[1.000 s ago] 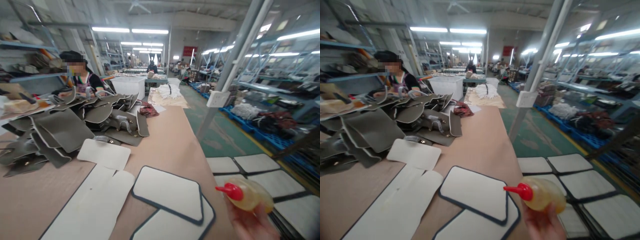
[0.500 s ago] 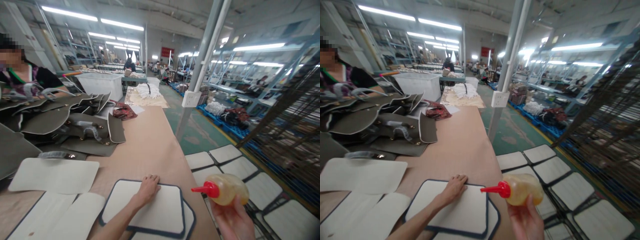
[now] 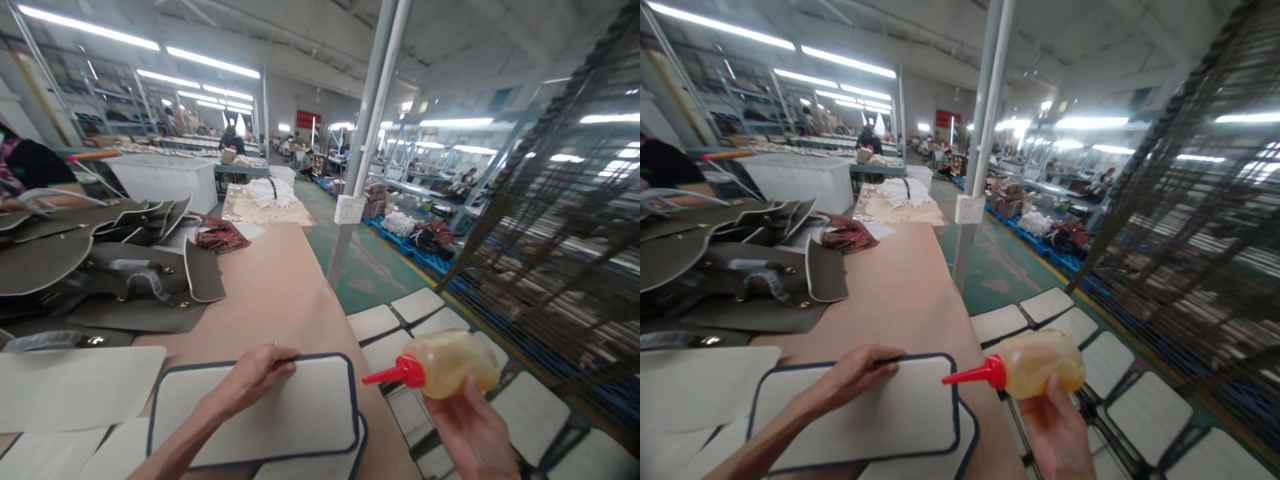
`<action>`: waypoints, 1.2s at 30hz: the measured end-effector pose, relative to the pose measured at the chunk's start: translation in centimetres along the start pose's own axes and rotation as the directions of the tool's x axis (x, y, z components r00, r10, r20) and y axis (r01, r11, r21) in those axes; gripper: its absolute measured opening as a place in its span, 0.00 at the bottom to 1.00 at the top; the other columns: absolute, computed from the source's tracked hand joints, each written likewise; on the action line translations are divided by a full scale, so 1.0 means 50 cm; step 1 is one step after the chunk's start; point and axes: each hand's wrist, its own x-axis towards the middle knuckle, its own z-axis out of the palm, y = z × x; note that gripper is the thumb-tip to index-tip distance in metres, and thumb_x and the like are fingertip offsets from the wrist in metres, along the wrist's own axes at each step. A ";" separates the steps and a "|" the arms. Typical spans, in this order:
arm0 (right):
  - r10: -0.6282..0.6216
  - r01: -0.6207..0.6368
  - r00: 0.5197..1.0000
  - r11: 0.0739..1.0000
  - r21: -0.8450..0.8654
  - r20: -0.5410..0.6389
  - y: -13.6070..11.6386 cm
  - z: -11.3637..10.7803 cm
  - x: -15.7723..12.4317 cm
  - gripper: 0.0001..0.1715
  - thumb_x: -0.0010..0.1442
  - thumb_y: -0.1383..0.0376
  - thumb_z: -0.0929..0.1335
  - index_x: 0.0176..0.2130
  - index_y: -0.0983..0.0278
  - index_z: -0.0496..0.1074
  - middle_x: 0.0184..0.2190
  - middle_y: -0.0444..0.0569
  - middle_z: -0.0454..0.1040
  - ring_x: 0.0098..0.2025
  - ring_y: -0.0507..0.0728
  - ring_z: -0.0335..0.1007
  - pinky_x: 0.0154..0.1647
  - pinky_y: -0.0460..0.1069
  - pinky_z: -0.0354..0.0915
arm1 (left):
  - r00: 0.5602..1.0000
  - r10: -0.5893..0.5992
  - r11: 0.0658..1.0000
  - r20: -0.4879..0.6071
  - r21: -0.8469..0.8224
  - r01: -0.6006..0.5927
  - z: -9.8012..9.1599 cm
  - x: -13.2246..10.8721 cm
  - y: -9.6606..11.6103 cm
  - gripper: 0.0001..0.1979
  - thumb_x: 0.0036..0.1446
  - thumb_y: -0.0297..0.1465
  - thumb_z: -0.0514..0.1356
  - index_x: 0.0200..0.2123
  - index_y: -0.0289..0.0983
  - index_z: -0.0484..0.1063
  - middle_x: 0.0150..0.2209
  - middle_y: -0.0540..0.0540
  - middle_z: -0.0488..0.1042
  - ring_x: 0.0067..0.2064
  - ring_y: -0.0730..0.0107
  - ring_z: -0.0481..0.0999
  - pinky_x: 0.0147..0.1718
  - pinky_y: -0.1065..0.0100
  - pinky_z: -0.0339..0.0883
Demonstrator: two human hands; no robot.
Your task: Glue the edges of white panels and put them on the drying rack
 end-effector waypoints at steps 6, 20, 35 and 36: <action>-0.182 0.186 0.979 0.982 -0.039 0.095 -0.066 -0.033 -0.063 0.34 0.23 0.55 0.82 0.35 0.54 0.77 0.37 0.48 0.79 0.45 0.65 0.73 0.60 0.65 0.53 | 0.974 0.184 0.974 0.130 -0.161 -0.162 -0.054 -0.062 0.102 0.18 0.60 0.41 0.52 0.33 0.35 0.75 0.28 0.51 0.73 0.33 0.66 0.70 0.32 0.73 0.58; -0.370 0.386 0.910 0.921 -0.055 0.189 -0.146 -0.107 -0.206 0.46 0.24 0.58 0.82 0.46 0.52 0.74 0.41 0.47 0.78 0.37 0.60 0.74 0.49 0.58 0.69 | 0.884 0.365 0.895 0.291 -0.372 -0.246 -0.079 -0.164 0.210 0.20 0.61 0.44 0.54 0.34 0.33 0.75 0.28 0.51 0.67 0.32 0.71 0.63 0.32 0.73 0.56; -0.353 0.428 0.860 0.893 -0.143 0.367 -0.160 -0.185 -0.278 0.44 0.35 0.56 0.80 0.52 0.57 0.71 0.43 0.54 0.77 0.49 0.68 0.72 0.52 0.62 0.66 | 0.880 0.363 0.877 0.307 -0.431 -0.211 -0.075 -0.196 0.228 0.22 0.58 0.46 0.56 0.36 0.32 0.77 0.26 0.50 0.66 0.29 0.74 0.59 0.27 0.75 0.55; -0.354 0.422 0.869 0.895 -0.145 0.346 -0.159 -0.183 -0.287 0.44 0.35 0.56 0.80 0.52 0.57 0.71 0.43 0.53 0.77 0.49 0.67 0.71 0.53 0.61 0.66 | 0.882 0.360 0.877 0.305 -0.433 -0.208 -0.075 -0.197 0.229 0.22 0.58 0.47 0.56 0.37 0.32 0.77 0.27 0.50 0.67 0.29 0.73 0.60 0.28 0.75 0.56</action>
